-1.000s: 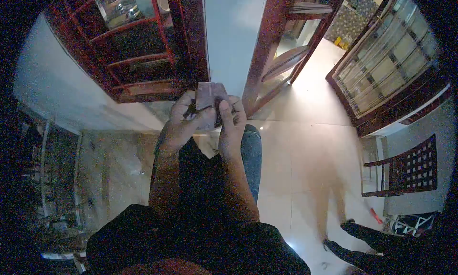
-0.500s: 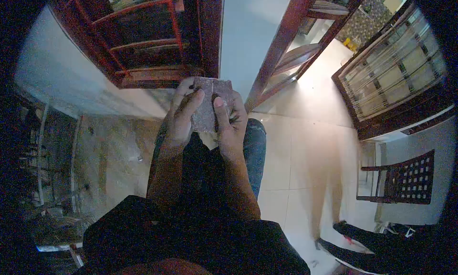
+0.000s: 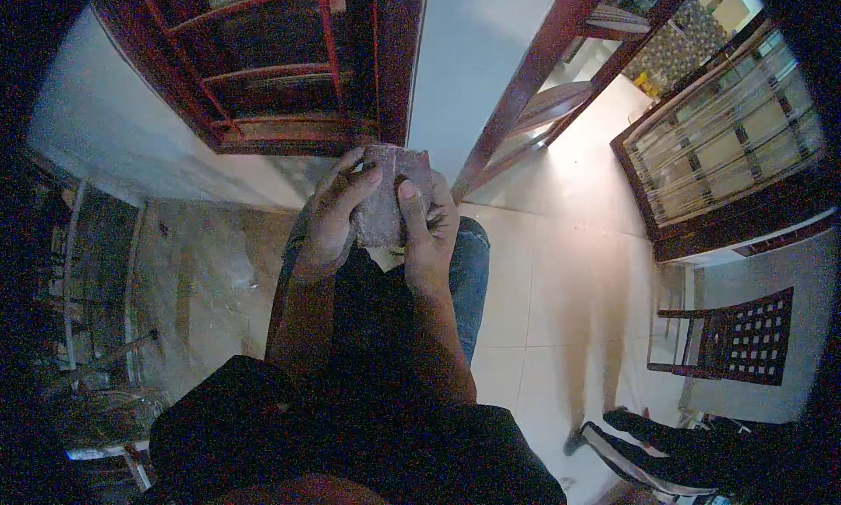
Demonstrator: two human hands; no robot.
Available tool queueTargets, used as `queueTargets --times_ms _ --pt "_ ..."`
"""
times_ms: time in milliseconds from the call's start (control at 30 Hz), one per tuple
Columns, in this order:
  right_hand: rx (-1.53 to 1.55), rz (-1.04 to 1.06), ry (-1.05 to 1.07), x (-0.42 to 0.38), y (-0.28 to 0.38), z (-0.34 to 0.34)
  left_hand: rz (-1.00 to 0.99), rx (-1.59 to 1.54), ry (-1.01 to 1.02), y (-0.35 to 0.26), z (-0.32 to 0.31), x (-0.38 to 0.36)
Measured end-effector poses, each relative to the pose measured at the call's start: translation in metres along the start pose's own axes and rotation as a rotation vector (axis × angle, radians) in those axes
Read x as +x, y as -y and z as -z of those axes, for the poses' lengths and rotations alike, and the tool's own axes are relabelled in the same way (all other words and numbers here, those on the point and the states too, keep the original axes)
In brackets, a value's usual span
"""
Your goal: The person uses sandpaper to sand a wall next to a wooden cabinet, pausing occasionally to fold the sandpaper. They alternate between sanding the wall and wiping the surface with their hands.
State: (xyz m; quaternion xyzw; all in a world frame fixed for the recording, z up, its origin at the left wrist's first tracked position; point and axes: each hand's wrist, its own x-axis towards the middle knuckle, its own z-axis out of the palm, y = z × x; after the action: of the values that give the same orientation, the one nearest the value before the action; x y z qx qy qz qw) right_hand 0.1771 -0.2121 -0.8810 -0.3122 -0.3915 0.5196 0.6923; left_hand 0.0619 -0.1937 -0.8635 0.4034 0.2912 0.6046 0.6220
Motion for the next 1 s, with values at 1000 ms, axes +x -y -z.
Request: queueTargets --times_ms 1000 --pt "0.063 -0.06 -0.018 0.0024 -0.0024 0.0014 0.074 -0.032 -0.035 -0.0034 0.0003 0.0013"
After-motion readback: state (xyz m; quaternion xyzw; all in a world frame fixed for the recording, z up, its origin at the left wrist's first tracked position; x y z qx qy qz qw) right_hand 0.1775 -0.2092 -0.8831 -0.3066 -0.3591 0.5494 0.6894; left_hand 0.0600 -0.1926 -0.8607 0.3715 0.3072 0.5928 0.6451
